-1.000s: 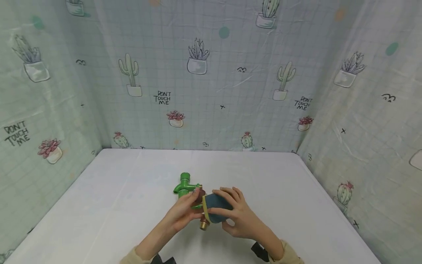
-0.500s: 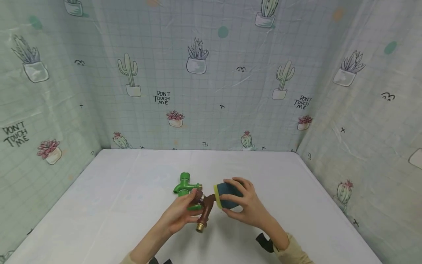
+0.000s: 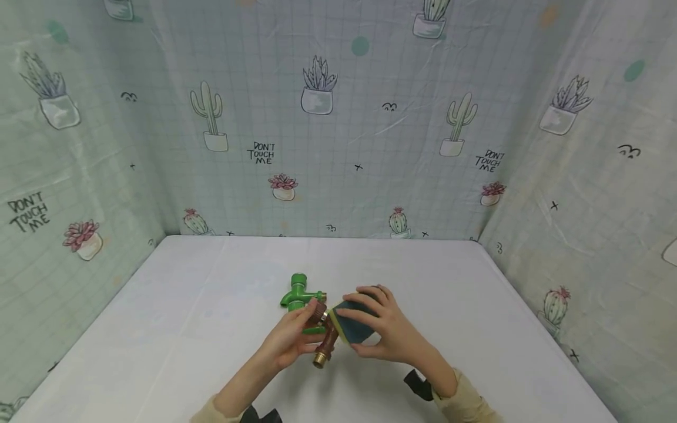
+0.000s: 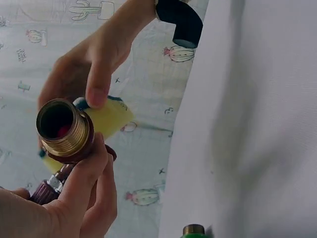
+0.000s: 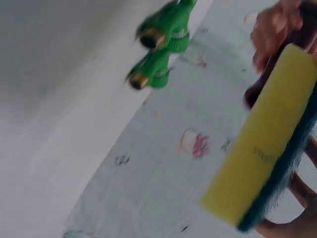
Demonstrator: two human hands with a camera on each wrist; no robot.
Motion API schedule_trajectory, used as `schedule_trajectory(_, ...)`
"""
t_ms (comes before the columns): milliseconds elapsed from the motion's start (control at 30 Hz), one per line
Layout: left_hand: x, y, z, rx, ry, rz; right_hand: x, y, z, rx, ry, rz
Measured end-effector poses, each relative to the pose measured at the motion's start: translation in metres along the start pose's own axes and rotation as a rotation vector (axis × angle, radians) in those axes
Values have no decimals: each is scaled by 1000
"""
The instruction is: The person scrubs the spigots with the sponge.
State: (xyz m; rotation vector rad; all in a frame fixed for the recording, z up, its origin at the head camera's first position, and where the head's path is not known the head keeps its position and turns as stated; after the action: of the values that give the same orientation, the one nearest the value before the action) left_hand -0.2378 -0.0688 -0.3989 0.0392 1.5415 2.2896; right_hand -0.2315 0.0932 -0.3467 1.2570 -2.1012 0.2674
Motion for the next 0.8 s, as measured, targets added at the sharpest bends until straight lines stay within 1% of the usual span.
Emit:
schedule_trajectory(100,1,1,0,-9,12,6,-3,17,-3,-39,8,59)
schedule_trajectory(167,1,2,0,-7,15,11,-4,20,-6,-37,22,71)
schedule_trajectory(233,1,2,0,-3,15,17,-3,13,-7,-10,26,42)
schedule_trajectory(300,2,2,0,3,14,19,-1,0,-6,18,22,-12)
schedule_trajectory(400,2,2,1,11,16,22,0,-12,-2,19,1,-64)
schedule_trajectory(467,3,1,1,0,21,18,-1,-7,0,-20,-2,-49)
schedule_trajectory(533,2,1,0,-14,30,14,-2,3,-1,-63,3,-9)
schedule_trajectory(633,2,1,-2,-32,49,5,-3,14,-5,-94,23,25)
schedule_trajectory(667,2,1,-3,-33,58,4,-2,14,-7,-88,31,21)
schedule_trajectory(733,2,1,-5,-26,65,4,-1,7,-9,-60,48,-14)
schedule_trajectory(800,2,0,-5,-11,66,2,1,-2,-8,-33,42,-57)
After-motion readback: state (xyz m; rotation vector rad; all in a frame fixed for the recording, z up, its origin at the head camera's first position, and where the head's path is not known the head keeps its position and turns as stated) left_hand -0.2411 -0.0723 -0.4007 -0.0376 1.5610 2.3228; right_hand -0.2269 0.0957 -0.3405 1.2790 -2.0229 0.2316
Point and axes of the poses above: each hand's wrist, its own x-axis towards the middle knuckle, its own z-axis out of the palm, y = z × x, the point moved 6 cm from there along x, towards the middle knuckle, and after that the axes turned 10 degrees about -x, right-handed, at the moved point
